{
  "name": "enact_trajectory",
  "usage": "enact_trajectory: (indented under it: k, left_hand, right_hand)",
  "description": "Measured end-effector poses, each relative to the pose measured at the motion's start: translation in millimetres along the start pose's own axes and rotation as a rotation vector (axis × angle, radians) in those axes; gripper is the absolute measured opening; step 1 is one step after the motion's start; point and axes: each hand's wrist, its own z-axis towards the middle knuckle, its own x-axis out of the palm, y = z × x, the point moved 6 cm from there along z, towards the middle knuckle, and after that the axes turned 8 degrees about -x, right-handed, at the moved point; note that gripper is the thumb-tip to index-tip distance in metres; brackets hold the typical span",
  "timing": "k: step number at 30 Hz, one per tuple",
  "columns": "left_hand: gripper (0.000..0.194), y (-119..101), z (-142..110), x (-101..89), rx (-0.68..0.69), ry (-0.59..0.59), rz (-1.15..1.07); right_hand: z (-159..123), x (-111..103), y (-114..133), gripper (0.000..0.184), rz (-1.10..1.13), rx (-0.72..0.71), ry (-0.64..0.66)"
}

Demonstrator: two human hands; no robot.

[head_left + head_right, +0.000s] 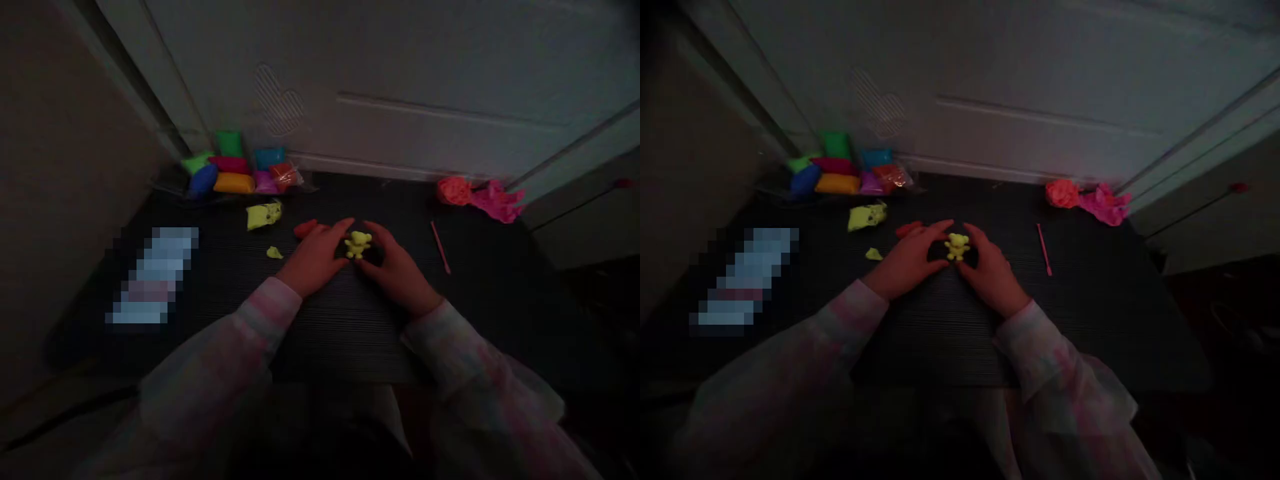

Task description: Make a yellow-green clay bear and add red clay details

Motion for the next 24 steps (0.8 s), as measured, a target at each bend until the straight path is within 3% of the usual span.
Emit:
enact_trajectory:
  k: [15,24]
  left_hand:
    - [0.053,1.8,-1.3,-3.9,-0.045,0.053,-0.283]
    - [0.049,4.3,-1.2,-0.8,0.008,0.091,-0.440]
  right_hand:
    - [-1.5,-0.9,2.3,0.060,0.075,-0.038,0.042]
    - [-3.3,-2.2,-0.7,0.063,0.127,-0.030,0.055]
